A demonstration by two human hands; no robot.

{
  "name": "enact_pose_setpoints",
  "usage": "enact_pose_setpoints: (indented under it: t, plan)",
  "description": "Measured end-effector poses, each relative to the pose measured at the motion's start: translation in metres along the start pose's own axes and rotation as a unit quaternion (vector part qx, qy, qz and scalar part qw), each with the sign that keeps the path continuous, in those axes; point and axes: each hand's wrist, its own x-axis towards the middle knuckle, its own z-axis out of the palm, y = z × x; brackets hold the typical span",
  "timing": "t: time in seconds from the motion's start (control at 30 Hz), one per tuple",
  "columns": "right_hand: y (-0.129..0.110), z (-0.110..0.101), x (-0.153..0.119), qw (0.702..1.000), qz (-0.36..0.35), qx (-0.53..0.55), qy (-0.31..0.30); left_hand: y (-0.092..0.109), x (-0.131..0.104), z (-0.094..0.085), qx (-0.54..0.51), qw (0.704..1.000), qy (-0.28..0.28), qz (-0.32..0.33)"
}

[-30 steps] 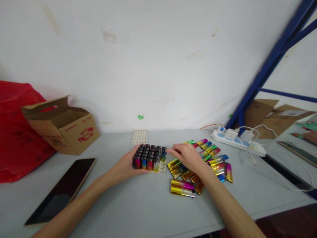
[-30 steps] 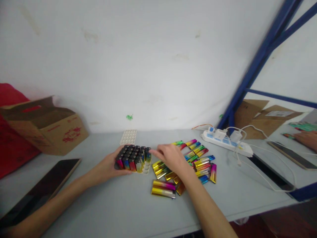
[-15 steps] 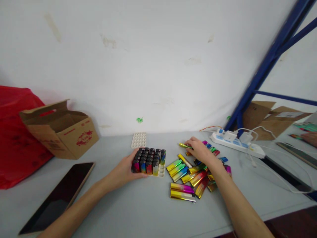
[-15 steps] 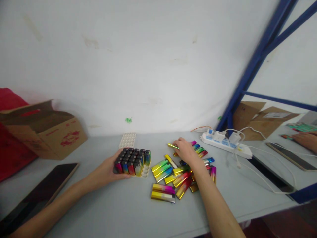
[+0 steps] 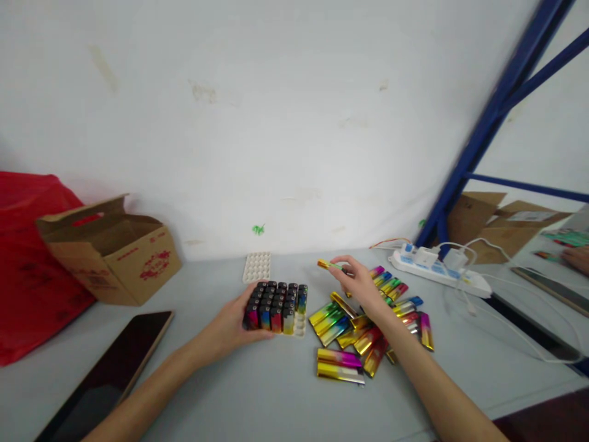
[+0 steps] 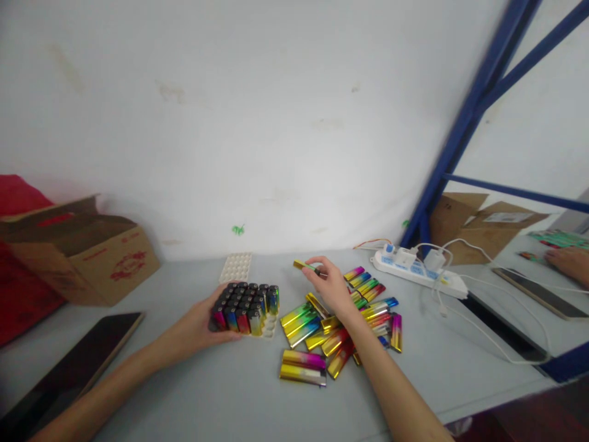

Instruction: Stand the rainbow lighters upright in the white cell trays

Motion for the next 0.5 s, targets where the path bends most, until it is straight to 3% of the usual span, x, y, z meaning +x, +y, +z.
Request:
enact_pose_setpoints:
  t: [0.2, 0.3, 0.4, 0.5]
  plan:
    - [-0.014, 0.021, -0.008, 0.989, 0.037, 0.143, 0.003, 0.005, -0.001, 0.000, -0.003, 1.000, 0.006, -0.001]
    - [-0.018, 0.030, -0.012, 0.974, 0.054, 0.216, -0.032, 0.005, -0.002, 0.000, -0.003, 1.000, 0.001, -0.018]
    - [-0.018, 0.035, -0.014, 0.972, 0.057, 0.220, -0.057, 0.002, -0.002, 0.000, -0.004, 1.000, -0.008, -0.018]
    - [-0.014, 0.037, -0.014, 0.984, 0.053, 0.164, -0.039, 0.000, -0.001, 0.001, -0.007, 1.000, -0.011, -0.009]
